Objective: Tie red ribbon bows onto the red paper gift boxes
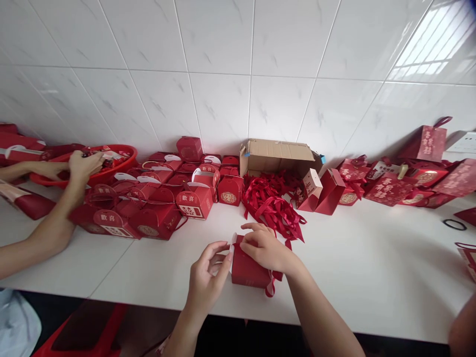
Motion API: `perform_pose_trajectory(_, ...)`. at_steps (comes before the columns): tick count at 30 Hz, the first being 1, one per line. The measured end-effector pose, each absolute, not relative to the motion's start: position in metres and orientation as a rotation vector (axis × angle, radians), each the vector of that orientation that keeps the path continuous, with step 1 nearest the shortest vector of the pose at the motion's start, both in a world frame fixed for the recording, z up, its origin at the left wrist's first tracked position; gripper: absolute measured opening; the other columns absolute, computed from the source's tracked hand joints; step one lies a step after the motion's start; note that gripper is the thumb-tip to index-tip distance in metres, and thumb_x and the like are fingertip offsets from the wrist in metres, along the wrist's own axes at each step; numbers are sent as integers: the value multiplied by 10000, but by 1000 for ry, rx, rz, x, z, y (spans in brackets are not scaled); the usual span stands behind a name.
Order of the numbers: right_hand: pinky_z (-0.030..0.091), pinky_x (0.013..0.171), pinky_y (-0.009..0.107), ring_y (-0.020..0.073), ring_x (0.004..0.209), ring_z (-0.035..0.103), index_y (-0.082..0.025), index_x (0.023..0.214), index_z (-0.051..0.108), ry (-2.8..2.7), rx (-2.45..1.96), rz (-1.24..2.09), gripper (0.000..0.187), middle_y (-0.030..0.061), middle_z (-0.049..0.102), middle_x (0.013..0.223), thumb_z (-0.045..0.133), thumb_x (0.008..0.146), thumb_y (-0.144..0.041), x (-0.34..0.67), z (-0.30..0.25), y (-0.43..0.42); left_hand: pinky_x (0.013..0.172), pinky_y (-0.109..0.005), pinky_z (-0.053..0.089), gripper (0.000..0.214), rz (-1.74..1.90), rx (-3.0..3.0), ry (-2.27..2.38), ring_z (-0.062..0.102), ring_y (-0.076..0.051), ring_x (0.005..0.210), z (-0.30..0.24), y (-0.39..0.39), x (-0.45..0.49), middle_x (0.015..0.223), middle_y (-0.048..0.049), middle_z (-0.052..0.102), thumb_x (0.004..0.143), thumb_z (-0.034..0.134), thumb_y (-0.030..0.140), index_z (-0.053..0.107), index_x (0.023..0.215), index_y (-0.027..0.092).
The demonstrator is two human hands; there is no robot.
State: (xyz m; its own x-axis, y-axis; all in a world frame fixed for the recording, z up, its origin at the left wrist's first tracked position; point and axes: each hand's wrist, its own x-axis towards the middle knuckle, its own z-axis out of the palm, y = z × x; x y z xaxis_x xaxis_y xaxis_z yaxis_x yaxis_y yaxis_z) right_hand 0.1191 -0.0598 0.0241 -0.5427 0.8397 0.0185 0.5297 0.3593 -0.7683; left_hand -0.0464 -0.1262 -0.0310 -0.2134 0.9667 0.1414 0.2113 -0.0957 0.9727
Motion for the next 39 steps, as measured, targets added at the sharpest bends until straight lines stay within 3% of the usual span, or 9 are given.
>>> perform_pose_trajectory(9,235,1028,491,269,1291,386,-203,555,574,-2238,-1088,1137,300,64,655,1052,498,845,-227,122,30,-58,715,-268,575,284,1364,1342,1468,671,-177,839,-31,-126,-47,1052,-85,655,824,608,363,578,1046,189)
perform_pose_trajectory(15,238,1019,497,272,1268,410,-193,619,612,-2249,-1143,1024,281,86,590,1220,491,865,-253,119,26,-55,723,-278,572,289,1330,1366,1468,660,-174,838,-28,-129,-45,1051,-79,651,823,607,366,576,1052,193)
perform_pose_trajectory(21,252,1011,490,283,1262,416,-195,659,629,-2346,-1129,971,262,81,592,1217,484,868,-255,116,23,-55,683,-260,558,328,1343,1278,1441,631,-180,889,-26,-123,-45,1032,-81,628,847,559,409,537,1092,192)
perform_pose_trajectory(28,262,1017,475,263,1251,423,-192,737,647,-2347,-1143,945,254,101,566,1256,469,884,-297,118,24,-57,564,-193,457,221,1273,1233,1316,537,-125,697,-19,-103,-46,756,0,562,807,606,392,583,788,174)
perform_pose_trajectory(33,270,1016,461,244,1258,421,-197,764,654,-2331,-1158,946,237,106,549,1277,476,883,-300,121,22,-57,558,-184,424,222,1272,1066,1204,467,-88,611,-24,-102,-51,674,26,499,796,633,362,568,722,164)
perform_pose_trajectory(39,277,1013,458,247,1257,424,-200,770,655,-2341,-1142,938,240,106,565,1259,475,887,-307,119,19,-55,564,-195,438,228,1282,891,1124,519,-133,758,-29,-102,-55,775,-5,537,802,625,374,533,739,176)
